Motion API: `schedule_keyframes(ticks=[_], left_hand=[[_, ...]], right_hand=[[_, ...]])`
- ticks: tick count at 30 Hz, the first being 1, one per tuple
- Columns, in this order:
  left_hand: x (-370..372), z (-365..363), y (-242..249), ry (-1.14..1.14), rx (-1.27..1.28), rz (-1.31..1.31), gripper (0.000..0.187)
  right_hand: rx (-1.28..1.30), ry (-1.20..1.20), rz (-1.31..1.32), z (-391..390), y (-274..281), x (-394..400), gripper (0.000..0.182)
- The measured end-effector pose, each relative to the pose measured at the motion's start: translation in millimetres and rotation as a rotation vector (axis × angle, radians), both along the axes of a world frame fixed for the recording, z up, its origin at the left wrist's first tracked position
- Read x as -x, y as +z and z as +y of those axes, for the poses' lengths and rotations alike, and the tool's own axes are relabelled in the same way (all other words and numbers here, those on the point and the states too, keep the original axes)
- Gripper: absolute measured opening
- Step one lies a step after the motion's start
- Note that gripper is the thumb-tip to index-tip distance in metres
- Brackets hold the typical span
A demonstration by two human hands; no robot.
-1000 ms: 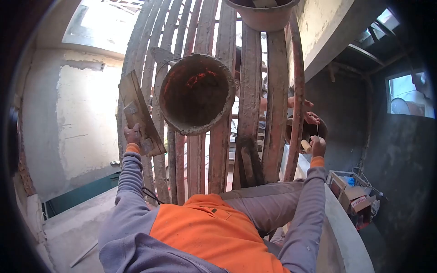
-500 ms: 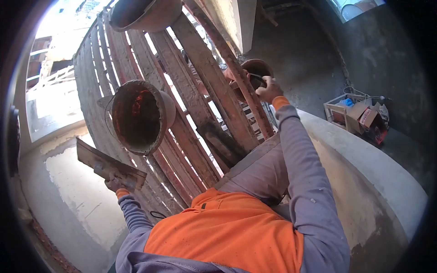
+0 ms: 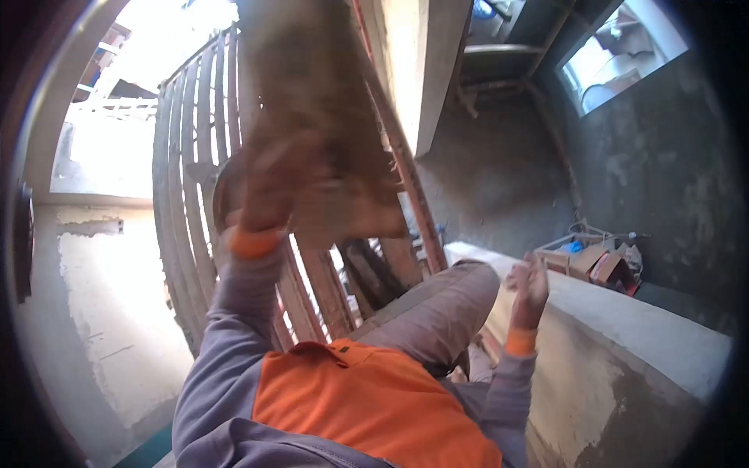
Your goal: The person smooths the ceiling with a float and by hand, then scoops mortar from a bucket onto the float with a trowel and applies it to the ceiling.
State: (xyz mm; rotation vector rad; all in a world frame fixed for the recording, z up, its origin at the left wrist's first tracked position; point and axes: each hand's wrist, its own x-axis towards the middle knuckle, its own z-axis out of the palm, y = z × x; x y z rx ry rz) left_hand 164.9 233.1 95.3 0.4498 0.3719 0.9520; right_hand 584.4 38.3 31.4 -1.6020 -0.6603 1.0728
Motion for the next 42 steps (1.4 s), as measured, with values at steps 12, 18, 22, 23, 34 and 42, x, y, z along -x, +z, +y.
schedule_keyframes(ticks=[12, 18, 22, 23, 34, 42], left_hand=[[-325, 122, -196, 0.304, -0.057, 0.568, 0.045], [-355, 112, -337, 0.465, 0.075, 0.932, 0.025], [-348, 89, -374, 0.331, 0.275, 0.954, 0.044], [-349, 90, -407, 0.294, 0.342, 0.83, 0.047], [-324, 54, -385, 0.395, 0.649, 0.596, 0.035], [-328, 52, -433, 0.278, 0.648, 1.02, 0.047]], right_hand=[[0.231, -0.409, -0.277, -213, 56, 8, 0.024], [0.391, -0.585, -0.402, -323, 33, 7, 0.022], [0.527, -0.603, -0.487, -360, 36, 14, 0.023], [0.555, -0.614, -0.483, -366, 38, 14, 0.024], [0.723, -0.596, -0.576, -351, 50, 9, 0.026], [0.748, -0.478, -0.661, -343, 49, 8, 0.024]])
